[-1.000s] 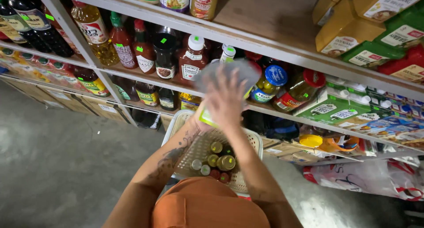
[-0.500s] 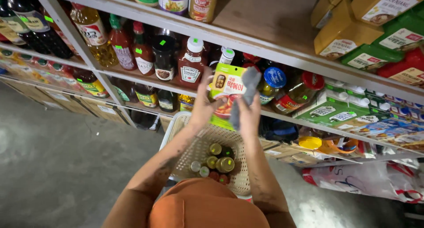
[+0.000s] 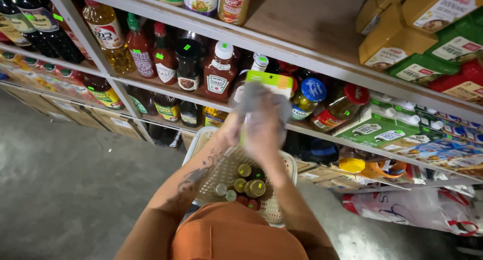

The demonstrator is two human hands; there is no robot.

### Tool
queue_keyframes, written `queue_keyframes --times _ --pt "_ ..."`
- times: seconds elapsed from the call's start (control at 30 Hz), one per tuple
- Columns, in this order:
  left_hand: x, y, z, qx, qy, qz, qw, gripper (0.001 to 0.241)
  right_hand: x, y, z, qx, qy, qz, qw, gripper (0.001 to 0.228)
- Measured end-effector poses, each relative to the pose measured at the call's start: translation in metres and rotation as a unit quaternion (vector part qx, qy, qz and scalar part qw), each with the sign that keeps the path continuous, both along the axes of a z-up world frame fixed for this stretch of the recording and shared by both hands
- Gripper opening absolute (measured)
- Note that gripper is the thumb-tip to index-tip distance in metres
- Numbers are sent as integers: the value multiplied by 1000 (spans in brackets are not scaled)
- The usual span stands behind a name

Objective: Wiping grocery jars and packages with a cloth and placing them in a shopping basket.

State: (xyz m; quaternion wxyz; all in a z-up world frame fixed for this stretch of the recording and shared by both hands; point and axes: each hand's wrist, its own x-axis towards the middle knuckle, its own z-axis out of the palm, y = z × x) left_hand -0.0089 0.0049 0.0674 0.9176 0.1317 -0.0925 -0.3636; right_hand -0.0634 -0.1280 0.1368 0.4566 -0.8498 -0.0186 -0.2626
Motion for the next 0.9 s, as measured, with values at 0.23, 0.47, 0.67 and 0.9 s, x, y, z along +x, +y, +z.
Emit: queue_keyframes --times 0.23,0.47,0.67,0.9 --pt "-15 5 26 145 -114 96 978 70 28 1 27 -263 -62 35 962 60" --pt "-14 18 35 94 -104 147 979 62 2 38 4 -387 -82 34 918 66" --pt "-24 11 67 128 -19 53 990 58 39 -20 26 -44 -95 28 994 47" --pt "-7 13 126 208 -189 235 930 48 44 -138 59 121 -95 182 971 32"
